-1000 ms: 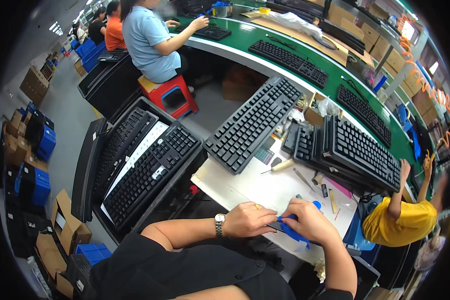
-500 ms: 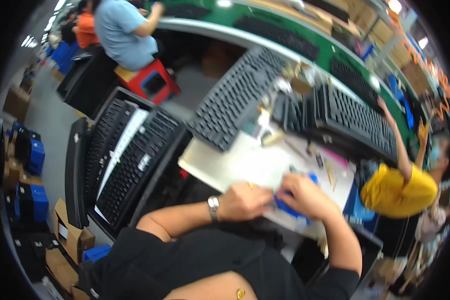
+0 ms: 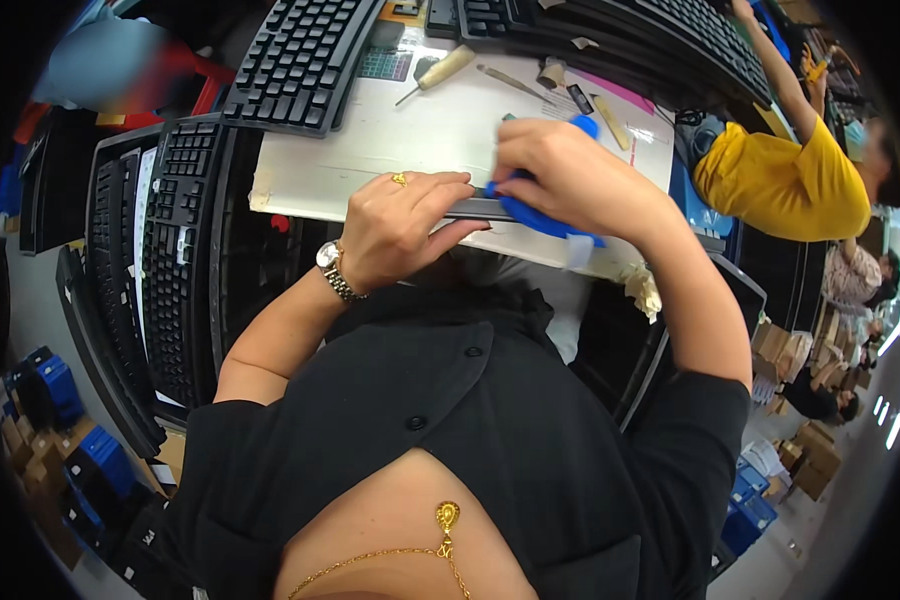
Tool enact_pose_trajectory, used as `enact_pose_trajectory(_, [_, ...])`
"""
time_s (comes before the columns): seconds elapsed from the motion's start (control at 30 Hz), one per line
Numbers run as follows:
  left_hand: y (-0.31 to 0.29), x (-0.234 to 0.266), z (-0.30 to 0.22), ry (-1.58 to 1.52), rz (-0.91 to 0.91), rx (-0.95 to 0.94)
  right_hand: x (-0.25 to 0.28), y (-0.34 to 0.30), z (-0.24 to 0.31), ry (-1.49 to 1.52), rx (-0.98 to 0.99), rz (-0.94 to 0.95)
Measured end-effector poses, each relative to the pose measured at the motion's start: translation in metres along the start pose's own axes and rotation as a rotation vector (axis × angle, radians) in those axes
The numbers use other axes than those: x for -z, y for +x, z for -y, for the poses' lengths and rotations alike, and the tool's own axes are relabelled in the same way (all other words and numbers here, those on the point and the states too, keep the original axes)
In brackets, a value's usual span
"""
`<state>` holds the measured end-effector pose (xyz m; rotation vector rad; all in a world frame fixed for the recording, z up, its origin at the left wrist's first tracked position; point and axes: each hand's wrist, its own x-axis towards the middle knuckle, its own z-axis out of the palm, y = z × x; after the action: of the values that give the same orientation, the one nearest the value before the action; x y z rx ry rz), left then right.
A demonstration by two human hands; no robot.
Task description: Wiping down and inspecting computer keyboards at a factory workstation.
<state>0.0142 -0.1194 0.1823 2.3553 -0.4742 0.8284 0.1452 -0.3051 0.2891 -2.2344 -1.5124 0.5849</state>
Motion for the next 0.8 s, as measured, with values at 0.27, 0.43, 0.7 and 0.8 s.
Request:
enact_pose_trajectory(0.27, [-0.008, -0.004, -0.006, -0.014, -0.054, 0.021, 0.025, -0.04, -0.008, -0.098, -0.101, 0.12])
enact_pose_trajectory(0.43, [-0.007, -0.002, -0.004, 0.022, -0.015, 0.019, 0.039, -0.071, -0.022, -0.224, -0.305, -0.076])
enact_pose_trajectory(0.7, [-0.02, -0.001, -0.01, 0.105, -0.022, 0.022, 0.059, -0.044, -0.028, -0.314, -0.198, -0.46])
enact_pose_trajectory(0.8, [-0.021, -0.006, -0.012, 0.084, -0.03, -0.004, 0.063, -0.032, -0.028, -0.388, -0.188, -0.67])
